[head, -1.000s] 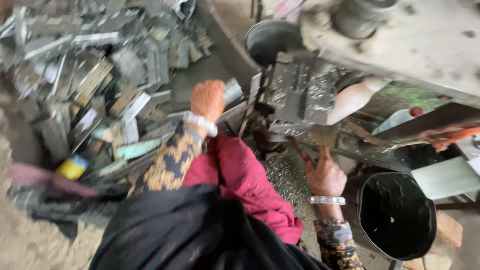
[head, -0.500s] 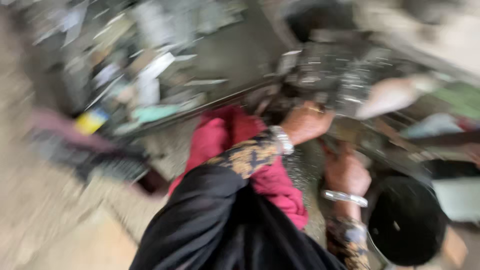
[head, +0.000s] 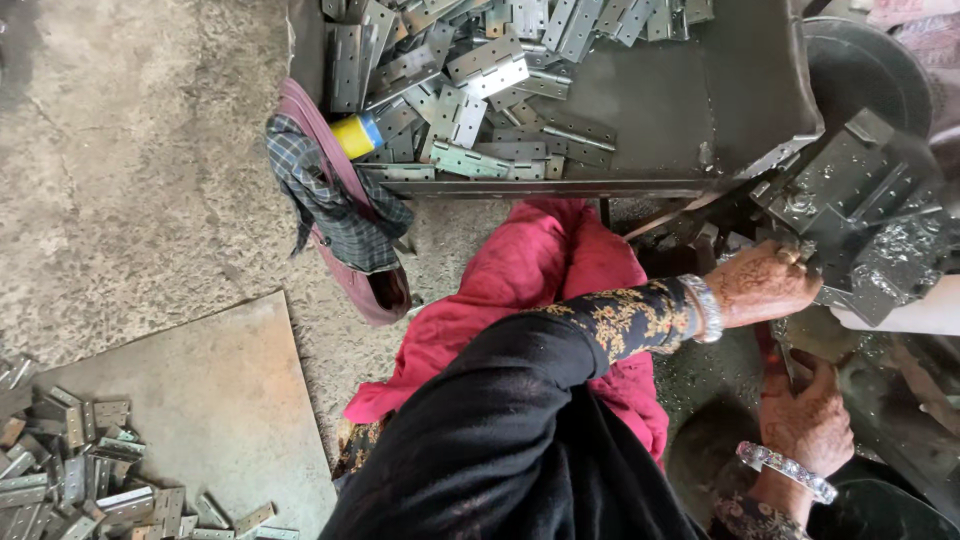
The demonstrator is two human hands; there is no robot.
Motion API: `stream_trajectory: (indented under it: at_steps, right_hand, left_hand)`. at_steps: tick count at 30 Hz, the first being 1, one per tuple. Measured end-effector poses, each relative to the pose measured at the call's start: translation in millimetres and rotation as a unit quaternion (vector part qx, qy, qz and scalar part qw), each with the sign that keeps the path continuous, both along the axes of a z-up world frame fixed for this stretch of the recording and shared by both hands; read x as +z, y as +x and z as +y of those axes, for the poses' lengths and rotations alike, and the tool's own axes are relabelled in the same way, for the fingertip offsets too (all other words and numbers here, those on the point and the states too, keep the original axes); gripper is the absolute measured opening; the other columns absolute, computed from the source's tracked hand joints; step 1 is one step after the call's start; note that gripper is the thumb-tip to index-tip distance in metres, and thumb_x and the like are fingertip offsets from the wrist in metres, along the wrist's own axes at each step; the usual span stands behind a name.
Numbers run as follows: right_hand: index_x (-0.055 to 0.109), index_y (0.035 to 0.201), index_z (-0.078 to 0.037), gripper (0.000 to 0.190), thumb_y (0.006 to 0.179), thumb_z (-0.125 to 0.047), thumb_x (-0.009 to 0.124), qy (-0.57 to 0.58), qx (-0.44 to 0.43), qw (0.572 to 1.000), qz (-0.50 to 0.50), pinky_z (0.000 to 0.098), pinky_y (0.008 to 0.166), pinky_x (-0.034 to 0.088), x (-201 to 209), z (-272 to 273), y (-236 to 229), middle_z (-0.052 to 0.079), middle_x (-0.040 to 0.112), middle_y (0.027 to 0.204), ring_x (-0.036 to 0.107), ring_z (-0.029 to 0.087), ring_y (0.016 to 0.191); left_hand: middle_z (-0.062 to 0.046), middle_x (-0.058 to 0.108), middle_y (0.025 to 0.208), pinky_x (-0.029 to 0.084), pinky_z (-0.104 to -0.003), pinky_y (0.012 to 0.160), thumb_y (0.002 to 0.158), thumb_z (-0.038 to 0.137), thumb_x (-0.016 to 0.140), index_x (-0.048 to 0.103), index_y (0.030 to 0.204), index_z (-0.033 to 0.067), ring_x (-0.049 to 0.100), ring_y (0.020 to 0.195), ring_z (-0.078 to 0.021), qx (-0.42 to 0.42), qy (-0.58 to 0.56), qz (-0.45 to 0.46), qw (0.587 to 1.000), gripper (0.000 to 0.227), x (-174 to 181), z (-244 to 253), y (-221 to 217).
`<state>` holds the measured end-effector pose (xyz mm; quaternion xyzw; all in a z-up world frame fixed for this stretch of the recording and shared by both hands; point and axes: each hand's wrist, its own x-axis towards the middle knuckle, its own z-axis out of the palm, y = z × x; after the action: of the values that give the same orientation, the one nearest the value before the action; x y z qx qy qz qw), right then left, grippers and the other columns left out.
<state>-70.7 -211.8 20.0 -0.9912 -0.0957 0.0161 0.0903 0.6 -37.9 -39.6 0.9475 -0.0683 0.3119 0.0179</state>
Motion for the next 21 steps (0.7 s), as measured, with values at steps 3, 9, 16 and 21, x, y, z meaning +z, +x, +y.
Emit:
stream_trajectory:
  at_steps: [3, 9, 16, 21]
  right_hand:
    - [0.068, 0.137, -0.028, 0.052, 0.096, -0.061, 0.064, 0.006, 0.01, 1.0, -0.014, 0.0555, 0.085, 0.051, -4.4, 0.1, 6.1, 0.011, 0.073, 0.126, 0.068, 0.043, 0.107]
    - [0.067, 0.134, -0.026, 0.054, 0.098, -0.067, 0.063, -0.015, -0.002, 1.0, -0.026, 0.0568, 0.082, 0.051, -8.9, -1.0, 9.1, 0.015, 0.073, 0.12, 0.068, 0.044, 0.104]
    - [0.058, 0.143, -0.022, 0.063, 0.096, -0.063, 0.061, -0.102, -0.026, 0.993, -0.043, 0.0567, 0.068, 0.056, -14.1, 6.8, 1.3, 0.023, 0.074, 0.089, 0.072, 0.045, 0.081]
    - [0.057, 0.134, -0.014, 0.062, 0.092, -0.06, 0.059, -0.068, -0.002, 0.998, 0.0, 0.0553, 0.074, 0.056, -14.3, 8.2, 3.0, 0.023, 0.075, 0.094, 0.073, 0.044, 0.086]
  left_hand:
    - [-0.01, 0.07, 0.08, 0.057, -0.038, 0.078, 0.083, 0.02, 0.065, 0.065, 0.087, 0.0066, 0.07, 0.083, -0.0258, 0.0, -0.001, -0.038, 0.999, 0.014, -7.7, 7.0, 12.0]
    - [-0.008, 0.07, 0.082, 0.061, -0.035, 0.067, 0.104, 0.018, 0.054, 0.064, 0.105, 0.0086, 0.071, 0.073, -0.0193, 0.025, -0.285, 0.108, 0.952, 0.014, 16.7, 3.5, 40.4]
    - [-0.021, 0.068, 0.113, 0.053, -0.05, 0.083, 0.097, 0.025, 0.053, 0.067, 0.102, 0.0014, 0.065, 0.107, -0.0389, 0.059, -0.439, -0.002, 0.897, 0.028, 42.3, 12.4, -6.4]
    - [-0.021, 0.06, 0.142, 0.038, -0.05, 0.11, 0.087, 0.028, 0.063, 0.075, 0.106, -0.0039, 0.048, 0.139, -0.0334, 0.016, -0.119, 0.043, 0.992, 0.039, 36.3, 10.1, -35.5]
